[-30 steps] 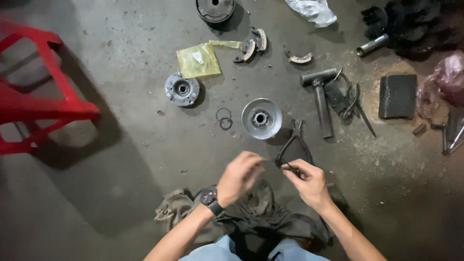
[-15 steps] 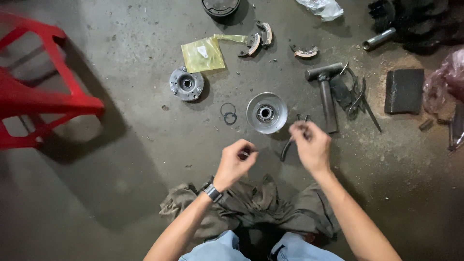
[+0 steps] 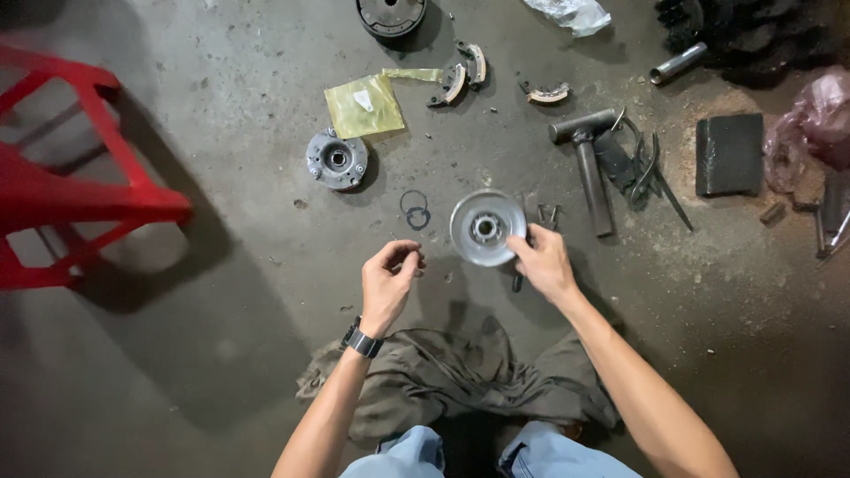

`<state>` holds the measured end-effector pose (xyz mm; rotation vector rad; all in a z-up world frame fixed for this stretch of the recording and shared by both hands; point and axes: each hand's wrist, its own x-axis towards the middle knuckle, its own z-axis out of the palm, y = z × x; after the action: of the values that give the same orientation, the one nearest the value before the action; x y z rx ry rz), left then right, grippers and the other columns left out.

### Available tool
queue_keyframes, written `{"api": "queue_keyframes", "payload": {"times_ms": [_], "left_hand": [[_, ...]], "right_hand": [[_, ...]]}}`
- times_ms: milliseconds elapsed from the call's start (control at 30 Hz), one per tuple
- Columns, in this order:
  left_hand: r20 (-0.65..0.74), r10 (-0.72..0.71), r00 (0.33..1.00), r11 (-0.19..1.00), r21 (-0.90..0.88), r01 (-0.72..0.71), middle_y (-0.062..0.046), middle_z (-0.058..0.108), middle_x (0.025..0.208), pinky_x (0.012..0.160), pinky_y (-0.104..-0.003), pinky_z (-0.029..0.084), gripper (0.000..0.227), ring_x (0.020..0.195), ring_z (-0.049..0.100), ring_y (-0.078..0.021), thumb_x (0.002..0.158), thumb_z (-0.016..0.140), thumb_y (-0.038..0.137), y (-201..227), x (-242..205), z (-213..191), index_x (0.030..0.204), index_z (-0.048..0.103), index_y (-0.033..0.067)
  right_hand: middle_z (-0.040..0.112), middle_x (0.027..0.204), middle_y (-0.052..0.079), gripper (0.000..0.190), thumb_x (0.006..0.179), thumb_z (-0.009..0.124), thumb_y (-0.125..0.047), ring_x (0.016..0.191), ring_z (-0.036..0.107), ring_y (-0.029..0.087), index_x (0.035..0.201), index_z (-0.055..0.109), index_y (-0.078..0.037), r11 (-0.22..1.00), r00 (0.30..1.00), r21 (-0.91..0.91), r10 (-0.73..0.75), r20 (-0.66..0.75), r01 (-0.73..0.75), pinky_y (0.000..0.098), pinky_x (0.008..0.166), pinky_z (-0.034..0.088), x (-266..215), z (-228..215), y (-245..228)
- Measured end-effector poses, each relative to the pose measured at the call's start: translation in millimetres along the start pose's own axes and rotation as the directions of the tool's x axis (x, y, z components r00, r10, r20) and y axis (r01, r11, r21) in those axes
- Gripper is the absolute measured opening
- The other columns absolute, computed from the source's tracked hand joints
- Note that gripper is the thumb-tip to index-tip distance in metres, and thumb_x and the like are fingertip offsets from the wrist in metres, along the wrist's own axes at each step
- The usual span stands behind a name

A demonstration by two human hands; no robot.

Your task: The person sits on the floor and uses a thin metal tool to manipulate a small circular component inside a larger metal housing. They repeatedly insert the tool into the housing to adjust the inner part while holding the assembly with their other hand.

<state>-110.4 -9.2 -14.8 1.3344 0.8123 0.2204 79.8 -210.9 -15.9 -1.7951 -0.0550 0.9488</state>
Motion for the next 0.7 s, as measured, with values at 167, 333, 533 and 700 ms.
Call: {"api": "queue_keyframes", "payload": {"times_ms": [167,333,533,700], "left_hand": [[-0.024,0.023,0.999,0.999,-0.028,-0.023,-0.005,0.073,0.096,0.072,-0.028,0.062,0.023,0.083,0.072,-0.0120,0.098,0.060,0.006,14,5,8,0.117,0.070,0.0002],[-0.059,0.184,0.981,0.964,0.206,-0.168,-0.006,0.078,0.100,0.076,-0.027,0.059,0.019,0.085,0.072,-0.0121,0.096,0.068,0.005,30,6,30,0.113,0.073,0.0008],[-0.035,0.327,0.944,0.917,0.252,-0.309,-0.009,0.076,0.095,0.080,-0.028,0.058,0.014,0.084,0.073,-0.0152,0.093,0.073,0.003,41,12,47,0.107,0.073,0.0006],[0.020,0.465,0.885,0.836,0.318,-0.447,-0.011,0.072,0.116,0.085,-0.032,0.058,0.012,0.097,0.073,-0.0219,0.091,0.074,0.003,41,12,56,0.103,0.071,0.0018]], "right_hand": [[0.055,0.066,-0.002,0.021,0.095,0.070,-0.017,0.051,0.047,0.005,0.092,0.064,0.003,1.000,1.000,0.024,0.013,0.024,-0.014,0.0254,0.042,0.033,-10,-2,42],[0.058,0.068,-0.003,0.024,0.094,0.072,-0.023,0.054,0.050,0.003,0.092,0.064,0.000,0.999,0.999,-0.021,-0.029,0.043,0.030,0.0232,0.045,0.039,-14,1,39],[0.052,0.068,-0.003,0.024,0.102,0.066,-0.022,0.054,0.044,0.003,0.095,0.066,0.000,0.997,1.000,0.078,-0.007,0.013,0.006,0.0235,0.044,0.033,-15,-9,46],[0.068,0.078,0.003,0.018,0.099,0.057,-0.010,0.049,0.044,0.007,0.103,0.072,-0.003,1.000,0.989,0.022,-0.002,-0.149,0.006,0.0240,0.041,0.031,-9,-51,33]]}}
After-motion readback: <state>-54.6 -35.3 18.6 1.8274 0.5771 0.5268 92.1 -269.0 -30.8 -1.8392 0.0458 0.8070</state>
